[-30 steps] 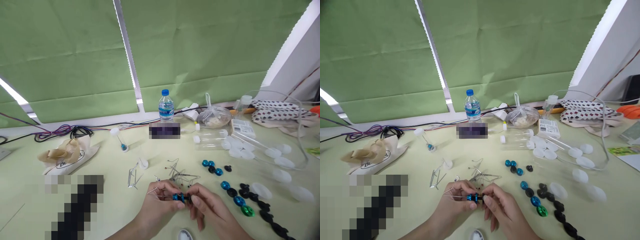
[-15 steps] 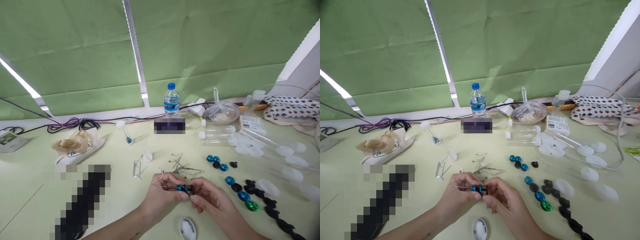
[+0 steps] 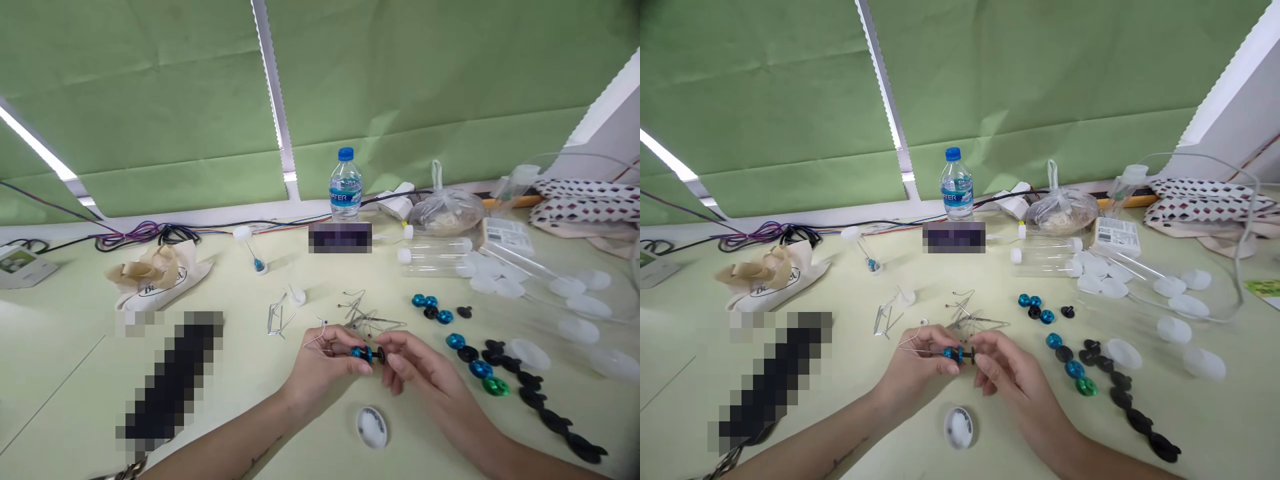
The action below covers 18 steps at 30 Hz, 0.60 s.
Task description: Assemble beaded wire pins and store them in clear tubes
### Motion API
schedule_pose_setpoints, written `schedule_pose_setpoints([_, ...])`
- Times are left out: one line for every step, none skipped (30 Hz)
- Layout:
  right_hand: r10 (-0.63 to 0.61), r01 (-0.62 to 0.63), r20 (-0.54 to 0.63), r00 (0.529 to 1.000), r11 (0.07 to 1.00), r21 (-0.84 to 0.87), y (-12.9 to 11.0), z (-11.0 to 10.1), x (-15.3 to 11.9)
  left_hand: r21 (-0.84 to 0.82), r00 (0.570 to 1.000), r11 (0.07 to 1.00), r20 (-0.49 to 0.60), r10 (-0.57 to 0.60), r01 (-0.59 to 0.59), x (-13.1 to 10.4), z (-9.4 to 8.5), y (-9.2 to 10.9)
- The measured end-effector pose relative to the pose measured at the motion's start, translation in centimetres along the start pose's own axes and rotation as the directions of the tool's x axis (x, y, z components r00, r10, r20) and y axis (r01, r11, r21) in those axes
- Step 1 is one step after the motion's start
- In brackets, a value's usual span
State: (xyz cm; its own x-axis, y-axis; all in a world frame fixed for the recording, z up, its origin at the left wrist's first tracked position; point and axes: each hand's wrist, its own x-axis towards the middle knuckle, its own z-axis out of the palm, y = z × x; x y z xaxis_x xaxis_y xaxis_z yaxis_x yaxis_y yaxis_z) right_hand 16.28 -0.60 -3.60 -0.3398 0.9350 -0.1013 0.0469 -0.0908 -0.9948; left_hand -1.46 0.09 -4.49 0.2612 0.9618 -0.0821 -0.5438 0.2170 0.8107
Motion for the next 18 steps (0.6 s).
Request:
schedule_pose_setpoints([-0.008, 0.008, -0.014, 1.000, 1.000, 0.009, -0.01, 0.00, 0.00, 0.001, 1.000, 1.000, -0.001, 0.000, 0.000, -0.02, 0.03, 0.05])
schedule_pose_setpoints([-0.012, 0.012, -0.021, 1.000, 1.000, 0.012, -0.01, -0.01, 0.00, 0.003, 1.000, 1.000, -0.002, -0.003, 0.003, -0.04, 0.05, 0.09])
schedule_pose_setpoints([-0.011, 0.012, -0.022, 1.000, 1.000, 0.008, -0.01, -0.04, 0.00, 0.008, 1.000, 1.000, -0.003, -0.007, 0.007, -0.06, 0.08, 0.12])
schedule_pose_setpoints([-0.009, 0.009, -0.017, 1.000, 1.000, -0.001, -0.02, -0.08, -0.01, 0.013, 1.000, 1.000, -0.003, -0.009, 0.009, -0.08, 0.10, 0.13])
schedule_pose_setpoints([-0.005, 0.005, -0.008, 1.000, 1.000, -0.014, -0.02, -0.12, -0.02, 0.015, 1.000, 1.000, 0.003, -0.011, 0.011, -0.10, 0.11, 0.13])
schedule_pose_setpoints([-0.001, 0.001, 0.001, 1.000, 1.000, -0.027, -0.03, -0.15, -0.04, 0.013, 1.000, 1.000, 0.011, -0.011, 0.011, -0.12, 0.12, 0.12])
schedule_pose_setpoints([0.001, -0.001, 0.007, 1.000, 0.999, -0.036, -0.03, -0.18, -0.08, 0.008, 1.000, 1.000, 0.020, -0.011, 0.011, -0.14, 0.11, 0.10])
schedule_pose_setpoints([0.004, -0.004, 0.011, 1.000, 0.999, -0.041, -0.02, -0.19, -0.12, 0.001, 1.000, 1.000, 0.026, -0.012, 0.012, -0.16, 0.10, 0.07])
schedule_pose_setpoints([0.005, -0.005, 0.014, 1.000, 0.999, -0.044, 0.00, -0.19, -0.17, -0.003, 0.999, 1.000, 0.029, -0.014, 0.014, -0.17, 0.08, 0.05])
schedule_pose_setpoints([0.006, -0.005, 0.014, 1.000, 0.999, -0.042, 0.02, -0.17, -0.22, -0.003, 1.000, 1.000, 0.026, -0.017, 0.017, -0.18, 0.05, 0.04])
schedule_pose_setpoints([0.007, -0.007, 0.007, 1.000, 0.999, -0.035, 0.04, -0.15, -0.26, 0.004, 1.000, 1.000, 0.016, -0.019, 0.019, -0.19, 0.01, 0.02])
schedule_pose_setpoints([0.004, -0.004, -0.002, 1.000, 1.000, -0.020, 0.07, -0.13, -0.30, 0.016, 1.000, 1.000, 0.003, -0.023, 0.023, -0.19, -0.04, 0.02])
schedule_pose_setpoints([-0.001, 0.001, -0.011, 1.000, 1.000, -0.003, 0.09, -0.11, -0.33, 0.025, 1.000, 0.999, -0.010, -0.027, 0.027, -0.19, -0.08, 0.01])
schedule_pose_setpoints([-0.009, 0.009, -0.015, 1.000, 1.000, 0.013, 0.12, -0.11, -0.34, 0.031, 0.999, 0.999, -0.021, -0.031, 0.032, -0.18, -0.12, 0.00])
schedule_pose_setpoints([-0.020, 0.020, -0.013, 1.000, 0.999, 0.025, 0.15, -0.13, -0.34, 0.033, 0.999, 0.999, -0.027, -0.035, 0.036, -0.17, -0.15, -0.02])
schedule_pose_setpoints([-0.031, 0.031, -0.006, 0.999, 0.999, 0.029, 0.19, -0.16, -0.34, 0.034, 0.999, 0.999, -0.028, -0.037, 0.038, -0.16, -0.16, -0.03])
schedule_pose_setpoints([-0.041, 0.041, 0.004, 0.999, 0.999, 0.028, 0.24, -0.20, -0.33, 0.032, 0.999, 0.999, -0.026, -0.039, 0.039, -0.14, -0.17, -0.05])
schedule_pose_setpoints([-0.046, 0.046, 0.014, 0.999, 0.999, 0.026, 0.30, -0.23, -0.32, 0.031, 0.999, 0.999, -0.022, -0.040, 0.040, -0.12, -0.17, -0.07])
